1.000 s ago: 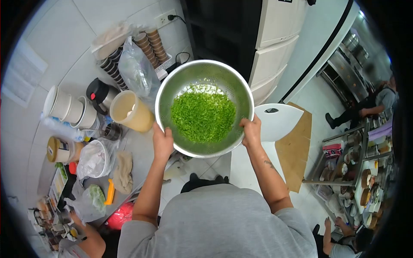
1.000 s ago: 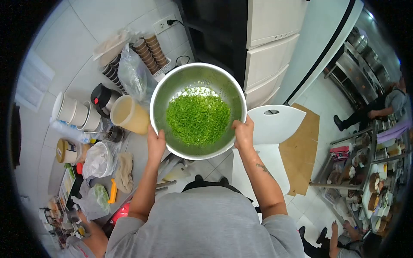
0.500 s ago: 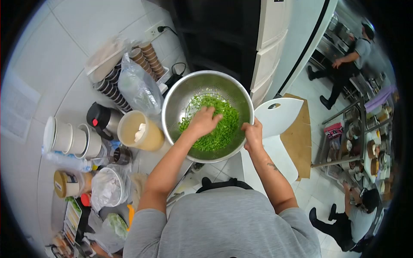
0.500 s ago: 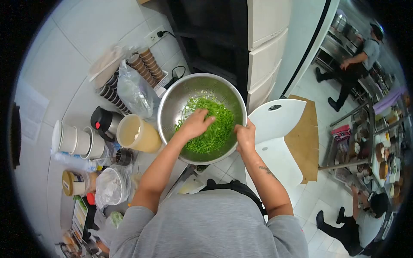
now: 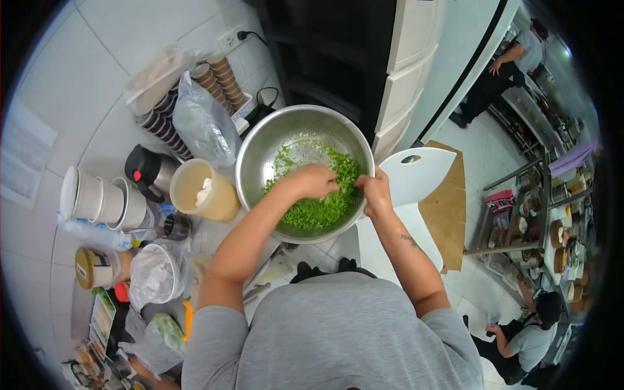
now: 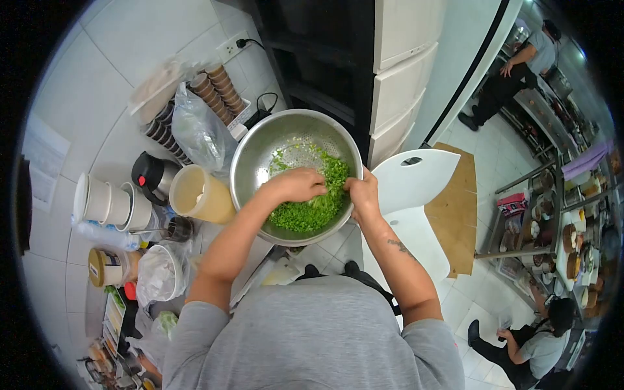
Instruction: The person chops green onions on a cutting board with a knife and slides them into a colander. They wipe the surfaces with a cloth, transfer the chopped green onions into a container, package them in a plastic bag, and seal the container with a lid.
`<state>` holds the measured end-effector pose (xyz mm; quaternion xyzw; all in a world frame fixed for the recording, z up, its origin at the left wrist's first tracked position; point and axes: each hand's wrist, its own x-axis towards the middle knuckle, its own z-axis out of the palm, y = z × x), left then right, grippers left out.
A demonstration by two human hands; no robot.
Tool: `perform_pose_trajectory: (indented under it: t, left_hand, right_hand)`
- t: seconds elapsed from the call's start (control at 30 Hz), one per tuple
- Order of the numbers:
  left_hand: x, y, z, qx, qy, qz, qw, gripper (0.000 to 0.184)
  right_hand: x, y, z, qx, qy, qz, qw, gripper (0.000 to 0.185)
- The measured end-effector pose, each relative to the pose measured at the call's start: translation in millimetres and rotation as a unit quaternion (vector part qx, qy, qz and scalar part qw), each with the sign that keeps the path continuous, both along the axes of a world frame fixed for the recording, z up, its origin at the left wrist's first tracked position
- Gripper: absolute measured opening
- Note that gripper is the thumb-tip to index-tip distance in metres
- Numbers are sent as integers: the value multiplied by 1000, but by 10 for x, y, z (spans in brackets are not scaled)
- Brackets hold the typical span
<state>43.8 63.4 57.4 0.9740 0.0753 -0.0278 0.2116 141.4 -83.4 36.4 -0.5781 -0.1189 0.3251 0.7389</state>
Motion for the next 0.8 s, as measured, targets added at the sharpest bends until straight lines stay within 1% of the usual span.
perform_pose_trajectory:
  t: [0.03, 0.13, 0.23, 0.27, 0.33, 0.4, 0.43, 0.53, 0.57, 0.6, 0.67, 0.7, 0.8]
  left_hand:
    - [-123, -3, 121, 26, 33, -12, 999, 29]
    - [-326, 101, 335, 15, -134, 126, 983, 28]
    - [-350, 162, 139, -84, -179, 161, 967, 32]
    - [-352, 140, 50, -43, -113, 198, 973, 34]
    - [-322, 97, -112, 39, 19, 268, 963, 39]
    - [-262, 214, -241, -10, 62, 352, 934, 48]
    - [-240, 259, -291, -33, 84, 392, 916, 53]
    - [-63, 101, -447, -159, 23, 277, 947, 58]
    - [-19, 33, -571, -137, -58, 216, 965, 50]
    - [-35, 13, -478, -124, -27, 174, 977, 47]
    - [-103, -103, -21, -100, 33, 85, 991, 42]
    - [-198, -177, 216, -70, 19, 110, 991, 31]
    - [-404, -109, 500, -16, -169, 140, 975, 24]
  right_hand:
    - [41, -12, -8, -1, 16, 2, 1000, 40]
    - [108, -12, -43, -3, 49, 11, 999, 37]
    - [123, 4, -97, 0, 51, 9, 999, 32]
    - [151, 4, -182, -2, 55, 12, 998, 30]
    - [181, 8, -226, 0, 43, 10, 999, 28]
    - [132, 4, -242, 7, 16, -3, 1000, 26]
    - [112, 14, -239, 19, 29, -1, 999, 27]
    - [63, 20, -176, 36, 58, 11, 998, 28]
    - [54, 29, -137, 33, 62, 15, 997, 27]
    - [55, 36, -109, 30, 66, 17, 997, 26]
    - [92, 40, -83, 18, 78, 21, 997, 28]
    - [108, 37, -79, 11, 86, 23, 996, 29]
    - [178, 48, -181, 12, 93, 18, 995, 38]
